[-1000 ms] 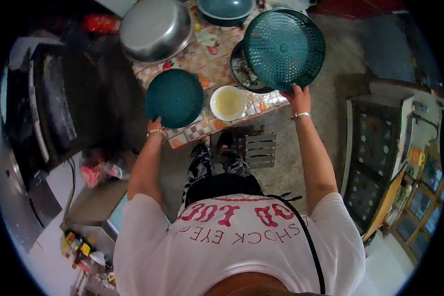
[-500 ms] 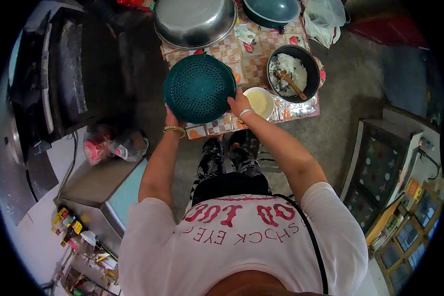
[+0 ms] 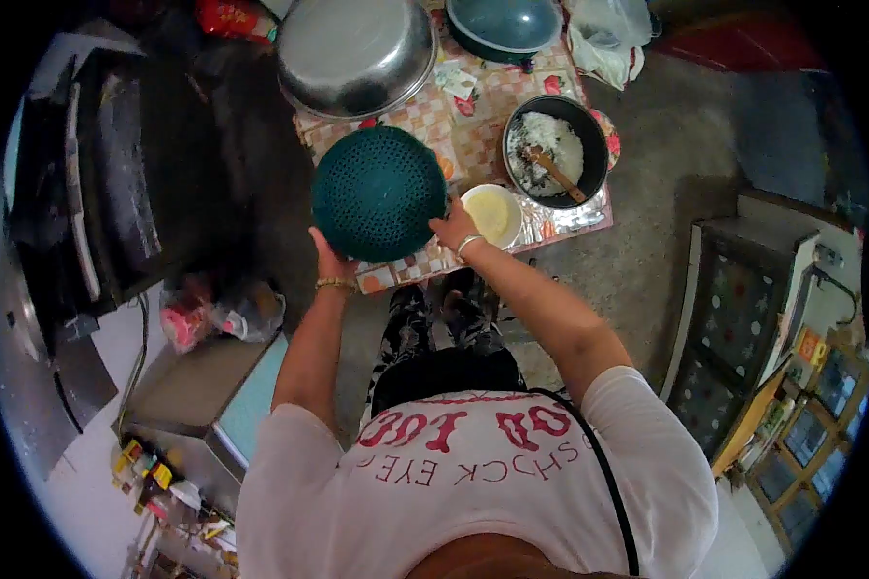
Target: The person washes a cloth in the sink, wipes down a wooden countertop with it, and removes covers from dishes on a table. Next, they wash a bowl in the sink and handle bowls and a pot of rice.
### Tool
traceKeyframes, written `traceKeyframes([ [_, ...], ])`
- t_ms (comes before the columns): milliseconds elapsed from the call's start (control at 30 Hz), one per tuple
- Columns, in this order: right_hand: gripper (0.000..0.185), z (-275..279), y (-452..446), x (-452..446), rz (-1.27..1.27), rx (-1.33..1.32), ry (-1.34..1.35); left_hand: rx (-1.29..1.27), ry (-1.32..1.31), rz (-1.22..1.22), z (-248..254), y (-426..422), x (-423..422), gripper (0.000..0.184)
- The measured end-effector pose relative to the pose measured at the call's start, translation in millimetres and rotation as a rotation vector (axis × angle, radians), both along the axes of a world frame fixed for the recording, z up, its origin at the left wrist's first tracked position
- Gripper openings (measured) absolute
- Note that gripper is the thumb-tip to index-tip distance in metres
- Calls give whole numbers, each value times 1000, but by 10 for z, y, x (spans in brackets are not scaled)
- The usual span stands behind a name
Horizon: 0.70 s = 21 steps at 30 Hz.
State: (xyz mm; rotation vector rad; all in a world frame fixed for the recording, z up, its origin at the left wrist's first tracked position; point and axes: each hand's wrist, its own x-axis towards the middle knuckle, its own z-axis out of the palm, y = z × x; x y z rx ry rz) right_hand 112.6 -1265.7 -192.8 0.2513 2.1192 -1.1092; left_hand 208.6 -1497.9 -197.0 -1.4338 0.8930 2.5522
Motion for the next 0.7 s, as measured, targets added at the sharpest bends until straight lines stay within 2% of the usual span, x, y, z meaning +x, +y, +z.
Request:
traceKeyframes([
  [67, 71, 2, 10, -4, -64, -133, -55, -24, -11, 3, 81, 54, -91, 82],
  [133, 79, -34, -50, -4, -102, -128, -65, -84, 122, -19, 144, 82, -176, 82],
  [200, 81, -78, -70, -12, -106, -97, -86, -71, 135, -49, 94, 6, -289, 81],
  [300, 84, -100, -83, -45, -171, -187, -69, -49, 99, -83, 78, -88, -342, 81],
  [400, 80, 256, -30, -184, -127, -124, 4, -29, 74, -106, 38, -157, -384, 82],
  [467, 70, 373, 85, -252, -209, -102, 197, -13, 86, -128, -109, -226, -291, 82],
  [500, 45, 700, 153, -375, -175, -175, 199, 21, 81, -92, -237, -298, -231, 82],
  [567, 25, 1141, 285, -531, -103, -532, 43, 62, 86, -64, -175, -301, -255, 82],
  [633, 11, 2021, 284, -565, 63, -814, -22, -251, -277, -32, 214, -238, -327, 82],
  [700, 5, 2921, 246, -470, 177, -1135, -165, -263, -278, -47, -131, -471, -153, 82],
])
